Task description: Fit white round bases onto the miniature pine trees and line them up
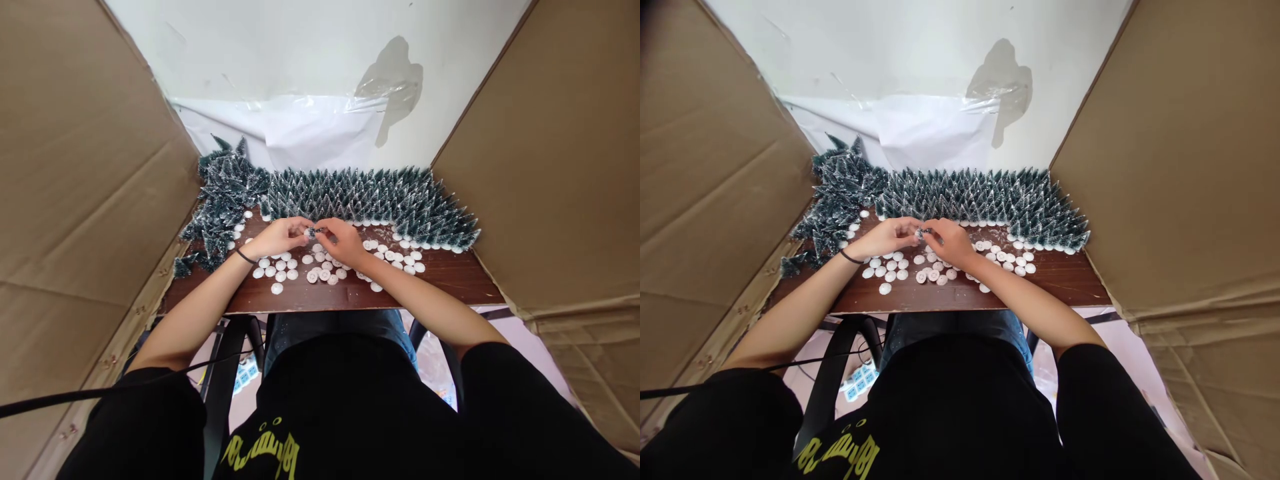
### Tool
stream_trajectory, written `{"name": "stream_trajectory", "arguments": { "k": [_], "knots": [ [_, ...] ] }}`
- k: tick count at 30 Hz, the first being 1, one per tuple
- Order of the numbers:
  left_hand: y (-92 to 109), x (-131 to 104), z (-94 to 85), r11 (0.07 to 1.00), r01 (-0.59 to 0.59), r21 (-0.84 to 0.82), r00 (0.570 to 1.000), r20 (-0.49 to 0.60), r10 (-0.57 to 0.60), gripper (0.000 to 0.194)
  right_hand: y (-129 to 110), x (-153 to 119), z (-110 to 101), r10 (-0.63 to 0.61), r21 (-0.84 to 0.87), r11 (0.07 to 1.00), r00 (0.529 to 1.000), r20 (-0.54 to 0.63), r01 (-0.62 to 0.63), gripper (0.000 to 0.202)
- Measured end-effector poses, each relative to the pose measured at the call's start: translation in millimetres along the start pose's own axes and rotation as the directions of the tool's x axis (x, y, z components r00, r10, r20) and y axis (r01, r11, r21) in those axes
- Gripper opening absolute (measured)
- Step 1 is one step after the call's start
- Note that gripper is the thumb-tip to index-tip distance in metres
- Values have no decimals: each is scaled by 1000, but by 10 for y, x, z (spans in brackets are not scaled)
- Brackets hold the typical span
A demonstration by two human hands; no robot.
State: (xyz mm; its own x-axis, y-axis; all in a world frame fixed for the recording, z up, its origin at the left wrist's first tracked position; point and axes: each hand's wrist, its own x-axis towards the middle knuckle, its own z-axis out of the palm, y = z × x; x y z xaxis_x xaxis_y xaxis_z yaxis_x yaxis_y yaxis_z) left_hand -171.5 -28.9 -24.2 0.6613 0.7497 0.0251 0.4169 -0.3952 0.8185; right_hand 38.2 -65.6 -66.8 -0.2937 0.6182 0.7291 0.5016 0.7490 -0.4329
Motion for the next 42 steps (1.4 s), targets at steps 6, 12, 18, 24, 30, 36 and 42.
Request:
{"name": "stream_trajectory", "arguments": {
  "k": [6, 12, 18, 24, 30, 36, 42],
  "knots": [
    [50, -6, -37, 984, -28, -178, 998, -59, 18, 60, -29, 24, -13, -162, -137, 978, 986, -28, 157, 14],
    [46, 2, 35, 978, -8, -207, 1000, 8, 10, 65, -25, 13, 1, -162, -183, 970, 987, 19, 162, 16],
    [156, -26, 28, 996, 25, -84, 998, 59, -20, 61, -15, -7, 35, -171, -160, 971, 983, 63, 180, 17],
    [244, -235, -492, 975, 78, 208, 997, -2, -80, 58, -23, 9, 18, -119, -49, 991, 990, 77, 123, 22],
    [76, -341, -896, 837, 420, 350, 896, -308, -320, 51, -24, 4, 17, -102, -26, 994, 989, 105, 106, 23],
    [-91, -212, -800, 771, 520, 367, 854, -252, -456, 45, -27, 1, 2, -98, -40, 994, 986, 135, 104, 25],
    [-200, -178, -785, 828, 550, 112, 802, -346, -486, 46, -8, 2, 11, -104, -26, 994, 986, 128, 108, 25]
  ]
}}
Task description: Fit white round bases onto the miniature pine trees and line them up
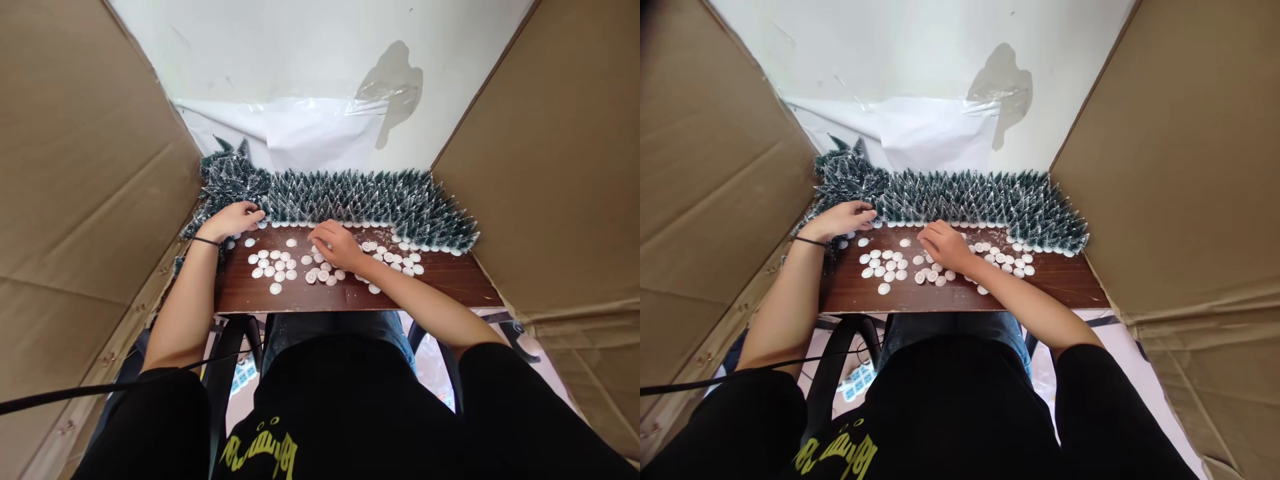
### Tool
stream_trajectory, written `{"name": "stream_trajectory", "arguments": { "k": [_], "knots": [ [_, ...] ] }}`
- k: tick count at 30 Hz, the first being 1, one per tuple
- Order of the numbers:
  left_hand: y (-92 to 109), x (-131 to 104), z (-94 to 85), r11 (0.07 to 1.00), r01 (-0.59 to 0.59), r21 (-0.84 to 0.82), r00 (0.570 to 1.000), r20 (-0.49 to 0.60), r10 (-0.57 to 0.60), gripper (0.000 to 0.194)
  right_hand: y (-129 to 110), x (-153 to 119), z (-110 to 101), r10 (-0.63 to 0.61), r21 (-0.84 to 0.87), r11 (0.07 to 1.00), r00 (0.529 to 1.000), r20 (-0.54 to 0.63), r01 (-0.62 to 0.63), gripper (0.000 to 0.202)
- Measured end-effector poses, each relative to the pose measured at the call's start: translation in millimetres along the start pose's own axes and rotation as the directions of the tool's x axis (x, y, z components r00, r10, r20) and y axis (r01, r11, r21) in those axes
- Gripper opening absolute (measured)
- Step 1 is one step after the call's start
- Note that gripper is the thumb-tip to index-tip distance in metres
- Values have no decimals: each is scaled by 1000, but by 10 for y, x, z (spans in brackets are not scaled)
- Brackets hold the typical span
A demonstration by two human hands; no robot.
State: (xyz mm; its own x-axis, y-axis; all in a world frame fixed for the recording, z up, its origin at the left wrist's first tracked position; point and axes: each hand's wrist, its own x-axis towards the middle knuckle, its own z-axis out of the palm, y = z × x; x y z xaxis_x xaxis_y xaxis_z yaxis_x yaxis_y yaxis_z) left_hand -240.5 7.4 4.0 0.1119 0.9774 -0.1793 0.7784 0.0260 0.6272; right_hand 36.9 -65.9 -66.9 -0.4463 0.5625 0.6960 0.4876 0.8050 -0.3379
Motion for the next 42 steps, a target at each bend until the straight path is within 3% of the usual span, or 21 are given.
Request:
{"name": "stream_trajectory", "arguments": {
  "k": [5, 15, 21, 24, 26, 28, 31, 33, 35, 39, 42],
  "knots": [
    [28, -3, 27, 990, 75, -120, 996, -39, -80, 63, 3, 1, 5, 11, 2, 1000, 1000, 24, -11, 27],
    [90, -18, 97, 940, 73, -332, 994, -56, -97, 69, 0, -4, -2, 25, 2, 1000, 998, 64, -25, 27],
    [83, -13, 107, 956, 53, -287, 995, -70, -76, 76, 7, -7, 5, 4, 2, 1000, 998, 61, -4, 26],
    [71, -22, 46, 987, -9, -162, 991, -137, -13, 67, 10, -6, -5, 12, 5, 1000, 997, 81, -12, 25],
    [68, -58, -41, 997, -67, -30, 968, -245, 58, 52, 13, -6, -15, 11, 1, 1000, 996, 92, -11, 25],
    [51, -112, -156, 990, -110, 90, 911, -389, 137, 40, 16, -6, -23, 6, -2, 1000, 995, 100, -6, 25],
    [-34, -183, -315, 980, -89, 180, 797, -577, 179, 37, 20, -6, -23, 0, 1, 1000, 995, 96, 0, 24],
    [-128, -194, -372, 980, -31, 198, 763, -629, 151, 41, 19, -5, -18, -3, 1, 1000, 996, 89, 3, 24],
    [-225, -171, -378, 977, 23, 212, 788, -605, 113, 52, 18, -4, -15, -7, 0, 1000, 996, 88, 8, 24],
    [-339, -77, -295, 953, 82, 290, 883, -465, 66, 80, 32, -5, -18, -3, -5, 1000, 996, 88, 3, 24],
    [-356, -29, -245, 939, 104, 329, 895, -443, 57, 76, 55, -9, -19, 5, 2, 1000, 996, 84, -5, 25]
  ]
}}
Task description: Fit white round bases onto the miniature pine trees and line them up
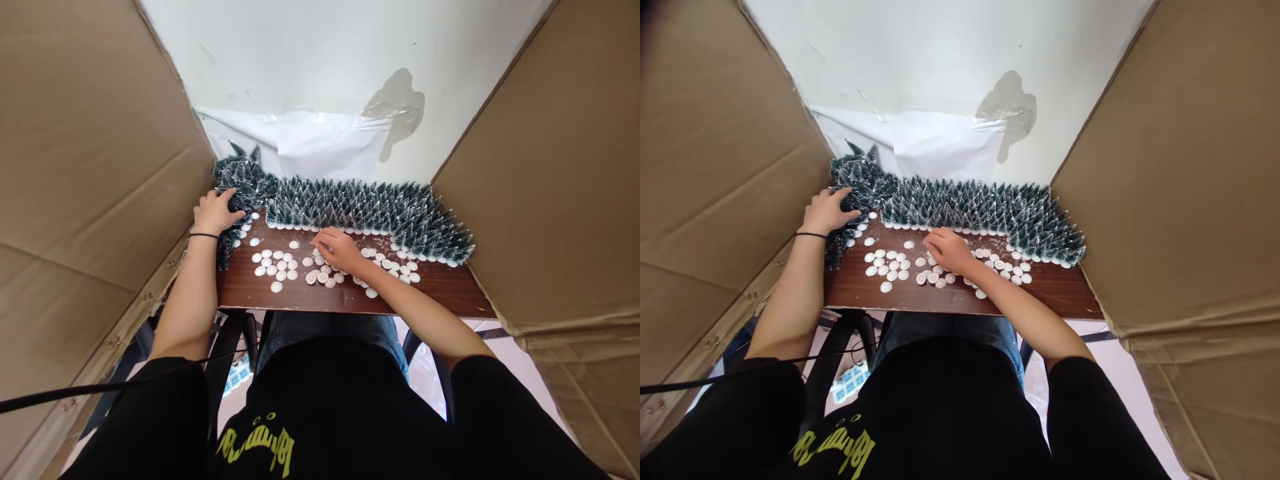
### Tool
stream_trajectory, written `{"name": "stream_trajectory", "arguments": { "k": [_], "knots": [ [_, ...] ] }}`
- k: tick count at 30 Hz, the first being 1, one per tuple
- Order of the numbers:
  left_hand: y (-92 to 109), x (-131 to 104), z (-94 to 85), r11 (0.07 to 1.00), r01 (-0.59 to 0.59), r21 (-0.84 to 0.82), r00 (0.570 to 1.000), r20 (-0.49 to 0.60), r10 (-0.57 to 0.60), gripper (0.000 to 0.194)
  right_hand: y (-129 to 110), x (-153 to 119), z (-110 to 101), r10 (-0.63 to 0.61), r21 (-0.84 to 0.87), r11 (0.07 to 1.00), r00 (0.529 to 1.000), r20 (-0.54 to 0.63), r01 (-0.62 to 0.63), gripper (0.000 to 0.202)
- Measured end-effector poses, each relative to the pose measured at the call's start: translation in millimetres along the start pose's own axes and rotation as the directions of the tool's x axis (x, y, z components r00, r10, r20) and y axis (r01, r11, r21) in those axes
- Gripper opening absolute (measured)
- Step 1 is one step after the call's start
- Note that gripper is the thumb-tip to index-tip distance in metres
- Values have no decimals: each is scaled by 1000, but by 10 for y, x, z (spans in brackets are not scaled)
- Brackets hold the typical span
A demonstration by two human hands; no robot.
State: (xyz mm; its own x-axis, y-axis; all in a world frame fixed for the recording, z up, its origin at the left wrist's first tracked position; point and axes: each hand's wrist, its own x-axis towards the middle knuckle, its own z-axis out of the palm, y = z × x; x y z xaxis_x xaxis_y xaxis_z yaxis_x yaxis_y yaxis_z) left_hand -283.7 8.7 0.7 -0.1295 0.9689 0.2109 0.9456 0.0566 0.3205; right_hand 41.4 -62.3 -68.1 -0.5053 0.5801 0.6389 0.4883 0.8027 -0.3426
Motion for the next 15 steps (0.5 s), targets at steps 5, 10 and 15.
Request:
{"name": "stream_trajectory", "arguments": {
  "k": [5, 10, 15],
  "knots": [
    [-22, 15, -16, 999, 6, -44, 999, -49, -8, 51, 32, -4, 10, 17, 4, 1000, 1000, 24, -17, 26],
    [-23, 18, -78, 986, -30, -164, 977, -213, -5, 43, 53, -3, 7, 45, 16, 999, 998, 51, -46, 27],
    [30, 16, -159, 975, -88, -205, 921, -390, 0, 42, 57, -6, -8, 65, 7, 998, 993, 99, -66, 27]
  ]
}}
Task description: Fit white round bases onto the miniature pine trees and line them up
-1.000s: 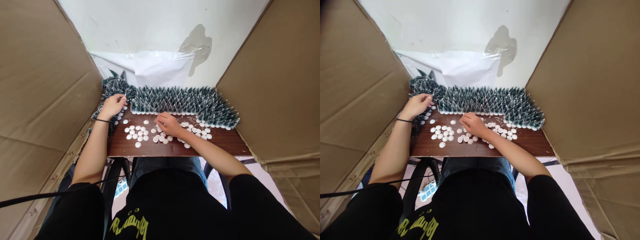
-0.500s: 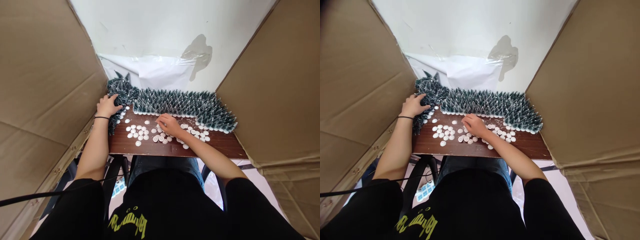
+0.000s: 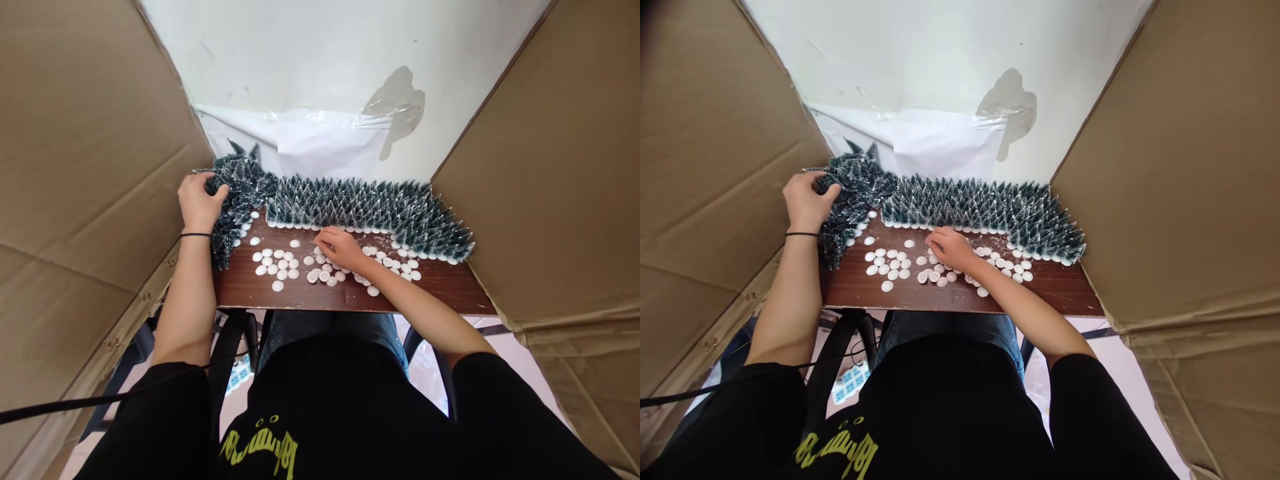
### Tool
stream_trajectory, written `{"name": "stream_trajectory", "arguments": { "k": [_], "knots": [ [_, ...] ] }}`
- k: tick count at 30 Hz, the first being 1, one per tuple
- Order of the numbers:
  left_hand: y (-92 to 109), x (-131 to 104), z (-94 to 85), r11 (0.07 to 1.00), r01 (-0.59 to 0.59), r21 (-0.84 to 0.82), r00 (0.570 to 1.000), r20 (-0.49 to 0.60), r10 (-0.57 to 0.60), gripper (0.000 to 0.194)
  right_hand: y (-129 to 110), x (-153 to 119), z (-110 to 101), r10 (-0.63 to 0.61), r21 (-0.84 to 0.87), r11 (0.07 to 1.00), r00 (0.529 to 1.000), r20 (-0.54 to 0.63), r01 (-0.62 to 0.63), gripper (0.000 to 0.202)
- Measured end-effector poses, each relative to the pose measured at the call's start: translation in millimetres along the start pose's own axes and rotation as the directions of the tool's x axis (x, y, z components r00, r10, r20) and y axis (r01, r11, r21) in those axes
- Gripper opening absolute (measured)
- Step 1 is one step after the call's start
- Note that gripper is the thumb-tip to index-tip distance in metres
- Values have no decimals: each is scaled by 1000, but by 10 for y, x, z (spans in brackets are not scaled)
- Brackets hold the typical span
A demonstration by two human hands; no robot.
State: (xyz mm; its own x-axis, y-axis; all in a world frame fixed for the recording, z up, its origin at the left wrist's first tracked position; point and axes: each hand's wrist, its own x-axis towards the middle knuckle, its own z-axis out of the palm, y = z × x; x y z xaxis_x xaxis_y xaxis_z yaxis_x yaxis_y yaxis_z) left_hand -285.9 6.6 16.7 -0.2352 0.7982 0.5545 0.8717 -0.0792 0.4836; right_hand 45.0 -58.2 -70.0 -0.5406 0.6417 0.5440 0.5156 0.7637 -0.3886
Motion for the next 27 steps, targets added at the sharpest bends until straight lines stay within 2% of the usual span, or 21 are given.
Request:
{"name": "stream_trajectory", "arguments": {
  "k": [3, 6, 8, 10, 12, 14, 15, 17, 19, 20, 22, 27],
  "knots": [
    [29, 25, -26, 996, -25, -84, 995, -102, 17, 39, -3, 0, 8, 10, 10, 1000, 1000, 5, -10, 28],
    [81, 33, -18, 967, -118, -228, 977, -200, 72, 38, -6, 9, -4, 25, 20, 1000, 1000, -4, -25, 28],
    [169, -1, 8, 918, -186, -351, 966, -238, 104, 44, -9, 21, -54, 36, 25, 999, 999, -35, -35, 28],
    [322, -90, 43, 830, -245, -501, 963, -221, 151, 56, -12, 40, -149, 51, 35, 998, 995, -80, -49, 29],
    [537, -231, 85, 714, -275, -644, 959, -128, 254, 62, -12, 63, -279, 80, 60, 996, 990, -119, -73, 35],
    [790, -399, 141, 671, -232, -704, 931, 39, 362, 59, -5, 84, -418, 121, 91, 990, 981, -150, -109, 48],
    [918, -481, 178, 691, -210, -692, 900, 139, 413, 56, 3, 91, -484, 140, 99, 987, 976, -165, -125, 55],
    [1153, -622, 276, 732, -179, -657, 812, 322, 487, 49, 27, 90, -594, 155, 90, 986, 971, -180, -141, 66],
    [1331, -724, 394, 758, -155, -634, 723, 450, 524, 45, 57, 60, -668, 134, 60, 990, 978, -158, -126, 65],
    [1394, -764, 454, 765, -138, -629, 695, 489, 527, 44, 72, 32, -690, 111, 45, 993, 984, -142, -106, 59],
    [1469, -835, 555, 768, -118, -629, 682, 511, 523, 44, 99, -42, -701, 54, 16, 999, 990, -127, -52, 46],
    [1472, -1020, 638, 784, -131, -607, 710, 495, 502, 45, 140, -223, -579, -71, -97, 994, 977, -201, 52, 32]
  ]
}}
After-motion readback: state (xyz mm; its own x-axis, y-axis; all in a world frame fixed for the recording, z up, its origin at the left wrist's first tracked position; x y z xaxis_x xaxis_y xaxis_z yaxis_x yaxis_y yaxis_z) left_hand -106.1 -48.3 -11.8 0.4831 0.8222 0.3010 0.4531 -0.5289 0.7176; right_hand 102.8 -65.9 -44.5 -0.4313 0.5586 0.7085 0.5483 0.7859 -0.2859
